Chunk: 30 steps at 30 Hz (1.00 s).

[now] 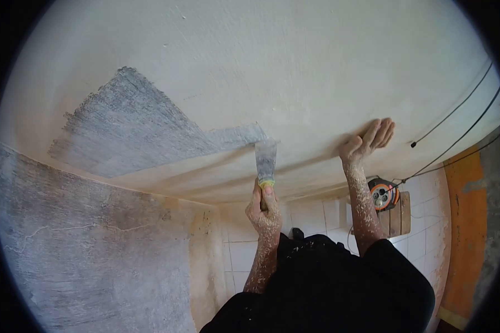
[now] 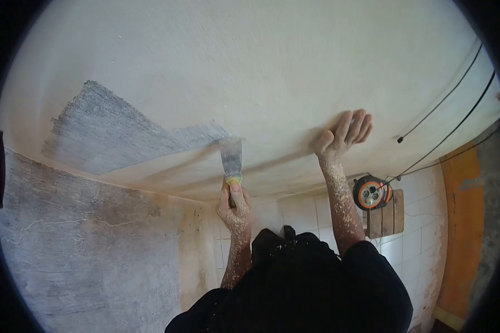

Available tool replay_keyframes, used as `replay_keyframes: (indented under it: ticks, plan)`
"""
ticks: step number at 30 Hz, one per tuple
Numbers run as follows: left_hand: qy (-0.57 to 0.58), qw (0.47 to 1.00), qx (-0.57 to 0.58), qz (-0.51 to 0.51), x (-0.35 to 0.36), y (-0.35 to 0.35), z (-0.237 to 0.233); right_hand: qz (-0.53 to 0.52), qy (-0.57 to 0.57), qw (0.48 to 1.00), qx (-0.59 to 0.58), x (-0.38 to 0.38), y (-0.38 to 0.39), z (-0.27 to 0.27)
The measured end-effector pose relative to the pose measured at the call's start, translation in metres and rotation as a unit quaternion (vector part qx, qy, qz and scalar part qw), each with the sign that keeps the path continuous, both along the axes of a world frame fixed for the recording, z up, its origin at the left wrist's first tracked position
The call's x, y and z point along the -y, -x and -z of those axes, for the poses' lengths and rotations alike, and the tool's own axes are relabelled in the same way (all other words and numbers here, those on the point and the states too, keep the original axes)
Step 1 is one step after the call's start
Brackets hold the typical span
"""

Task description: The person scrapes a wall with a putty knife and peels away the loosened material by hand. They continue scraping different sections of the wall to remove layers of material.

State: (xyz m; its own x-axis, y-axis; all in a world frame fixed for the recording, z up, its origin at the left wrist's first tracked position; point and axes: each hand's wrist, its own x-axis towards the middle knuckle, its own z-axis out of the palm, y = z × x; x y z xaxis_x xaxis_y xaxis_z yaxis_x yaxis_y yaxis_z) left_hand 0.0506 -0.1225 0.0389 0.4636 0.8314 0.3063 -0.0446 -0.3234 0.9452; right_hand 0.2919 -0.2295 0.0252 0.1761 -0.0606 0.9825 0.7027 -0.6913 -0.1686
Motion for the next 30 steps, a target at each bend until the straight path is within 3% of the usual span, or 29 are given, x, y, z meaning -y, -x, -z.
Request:
replay_keyframes:
  ticks: [5,8,19,26,30]
  plan:
    - [0.042,0.999,0.007,0.001,0.002,-0.002,-0.002,0.014,0.000,1.000,0.003,0.002,-0.005,0.000]
    - [0.002,1.000,-0.003,-0.015,0.000,0.001,0.020,0.012,0.000,1.000,-0.003,0.003,0.001,0.005]
    - [0.062,0.997,0.044,0.013,-0.001,-0.012,-0.002,0.000,-0.006,1.000,0.012,0.001,-0.002,0.000]
    - [0.038,0.999,0.037,-0.011,0.000,-0.005,0.008,0.002,0.063,0.998,-0.009,0.012,0.003,0.002]
    - [0.082,0.995,0.058,-0.008,0.007,-0.010,-0.008,-0.050,0.083,0.992,-0.082,0.019,0.008,0.009]
